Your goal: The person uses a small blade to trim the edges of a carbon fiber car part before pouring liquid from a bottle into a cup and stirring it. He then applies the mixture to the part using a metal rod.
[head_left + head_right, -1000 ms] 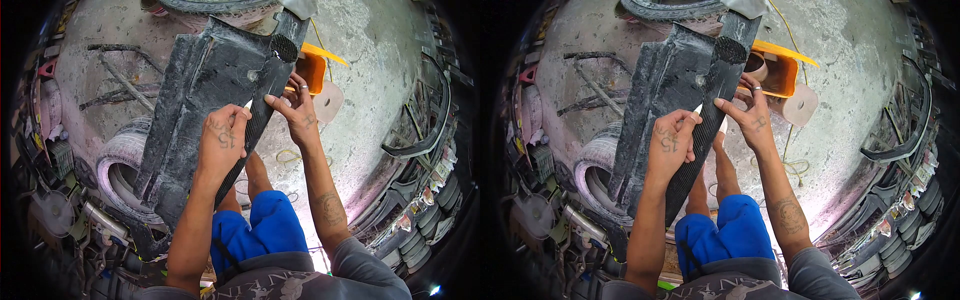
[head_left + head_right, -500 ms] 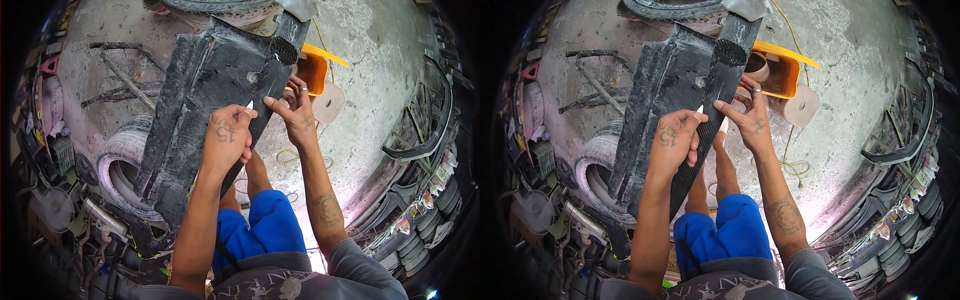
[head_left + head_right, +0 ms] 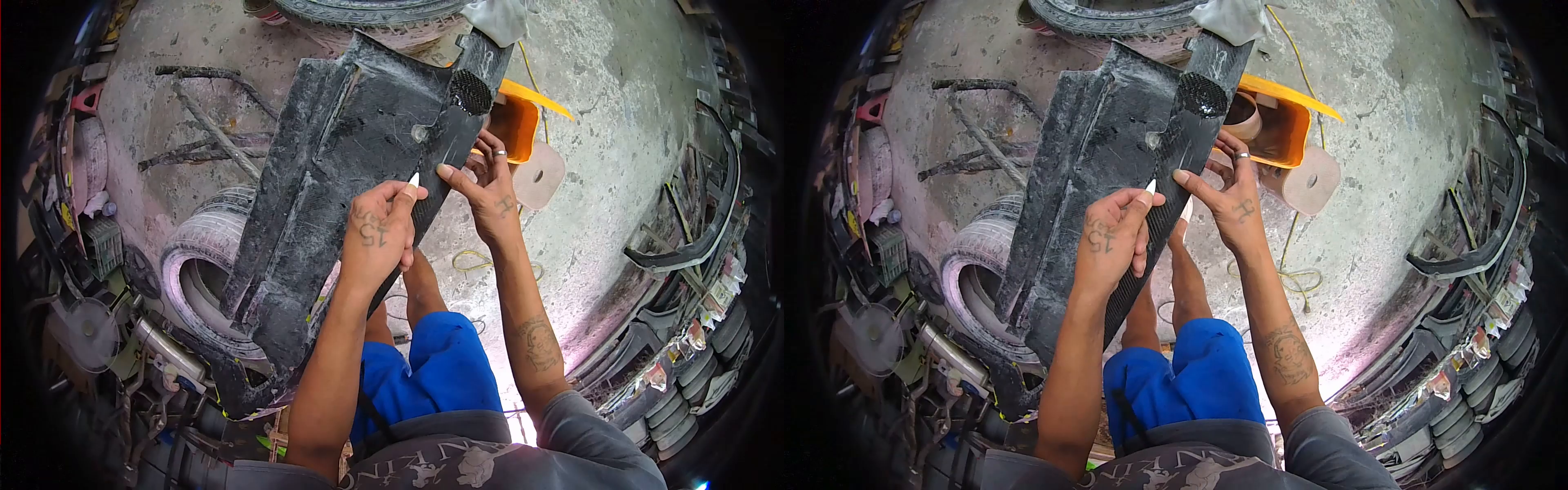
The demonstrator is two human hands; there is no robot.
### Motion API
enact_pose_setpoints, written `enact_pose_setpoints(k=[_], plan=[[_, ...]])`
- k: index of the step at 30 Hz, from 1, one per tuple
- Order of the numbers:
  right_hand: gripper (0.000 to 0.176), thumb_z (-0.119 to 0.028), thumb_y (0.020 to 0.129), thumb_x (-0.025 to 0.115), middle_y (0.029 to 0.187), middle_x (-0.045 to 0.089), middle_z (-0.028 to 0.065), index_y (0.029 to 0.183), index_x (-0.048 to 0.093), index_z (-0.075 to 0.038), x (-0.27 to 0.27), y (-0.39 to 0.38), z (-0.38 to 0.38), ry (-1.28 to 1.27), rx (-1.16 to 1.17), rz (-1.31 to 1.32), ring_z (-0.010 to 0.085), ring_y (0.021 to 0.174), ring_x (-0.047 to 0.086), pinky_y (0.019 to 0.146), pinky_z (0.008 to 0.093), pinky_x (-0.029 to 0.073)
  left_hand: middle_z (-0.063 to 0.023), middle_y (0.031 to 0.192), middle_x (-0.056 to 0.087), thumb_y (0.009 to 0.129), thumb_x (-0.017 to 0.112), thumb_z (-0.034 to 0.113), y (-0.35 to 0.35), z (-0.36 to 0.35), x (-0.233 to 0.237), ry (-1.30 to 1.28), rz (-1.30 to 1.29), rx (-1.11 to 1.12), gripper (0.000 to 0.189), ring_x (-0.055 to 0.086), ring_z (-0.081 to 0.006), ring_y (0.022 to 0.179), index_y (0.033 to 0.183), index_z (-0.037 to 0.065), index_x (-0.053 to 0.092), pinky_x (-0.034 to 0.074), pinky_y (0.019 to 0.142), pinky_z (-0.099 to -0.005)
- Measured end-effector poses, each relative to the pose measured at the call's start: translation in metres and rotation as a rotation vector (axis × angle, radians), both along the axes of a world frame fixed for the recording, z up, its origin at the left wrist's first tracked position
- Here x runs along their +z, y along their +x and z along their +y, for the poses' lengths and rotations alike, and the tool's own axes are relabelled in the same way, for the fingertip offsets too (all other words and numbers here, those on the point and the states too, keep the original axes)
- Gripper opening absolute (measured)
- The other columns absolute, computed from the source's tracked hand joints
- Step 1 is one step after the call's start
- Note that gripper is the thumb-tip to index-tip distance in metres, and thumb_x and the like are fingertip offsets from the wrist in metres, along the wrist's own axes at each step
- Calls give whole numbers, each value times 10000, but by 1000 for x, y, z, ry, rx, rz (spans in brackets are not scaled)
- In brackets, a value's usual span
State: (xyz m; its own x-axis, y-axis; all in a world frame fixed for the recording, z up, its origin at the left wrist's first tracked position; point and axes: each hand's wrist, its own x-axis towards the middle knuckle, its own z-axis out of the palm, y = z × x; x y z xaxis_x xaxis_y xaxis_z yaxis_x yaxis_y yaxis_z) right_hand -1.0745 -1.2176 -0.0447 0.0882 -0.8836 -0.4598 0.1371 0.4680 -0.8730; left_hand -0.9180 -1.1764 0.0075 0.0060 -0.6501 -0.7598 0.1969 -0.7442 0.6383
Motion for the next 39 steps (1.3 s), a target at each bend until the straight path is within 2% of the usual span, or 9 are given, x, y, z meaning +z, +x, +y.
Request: enact_pose_setpoints(k=[15,27,32,36,39], plan=[[751,-83,671,787,1272,413,144,1292,368,-24,-5,-2,0,-7,14,2,228,1091,464,932,349,420,13,473,429,955,483,205,-5,-4,-1,25,-36,64,277,395,-48,322,967,-46,599,308,306,-201],[761,-59,669,786,1284,392,136,1295,354,-26,-4,-2,-1,4,23,-1,220,1077,464,917,336,433,13,468,428,953,488,206,-4,0,-2,0,-31,17,273,389,-49,318,943,-40,605,310,305,-204],[760,-68,671,789,1282,392,133,1295,357,-27,-7,-3,0,-6,33,21,220,1090,453,918,337,430,11,464,420,953,489,217,-6,-1,-3,15,-2,77,281,379,-51,310,935,-42,596,332,298,-208],[753,-75,674,790,1282,397,135,1292,362,-27,-12,-4,-2,-42,42,37,226,1094,454,923,340,426,12,462,415,951,494,222,-6,2,-7,-49,4,80,287,370,-50,308,934,-48,591,332,292,-209],[759,-77,678,791,1284,394,137,1297,354,-29,-5,-6,-2,-50,58,46,236,1097,461,919,343,432,13,461,411,948,501,224,-5,0,-4,18,22,81,289,364,-50,305,937,-50,589,325,287,-210]])
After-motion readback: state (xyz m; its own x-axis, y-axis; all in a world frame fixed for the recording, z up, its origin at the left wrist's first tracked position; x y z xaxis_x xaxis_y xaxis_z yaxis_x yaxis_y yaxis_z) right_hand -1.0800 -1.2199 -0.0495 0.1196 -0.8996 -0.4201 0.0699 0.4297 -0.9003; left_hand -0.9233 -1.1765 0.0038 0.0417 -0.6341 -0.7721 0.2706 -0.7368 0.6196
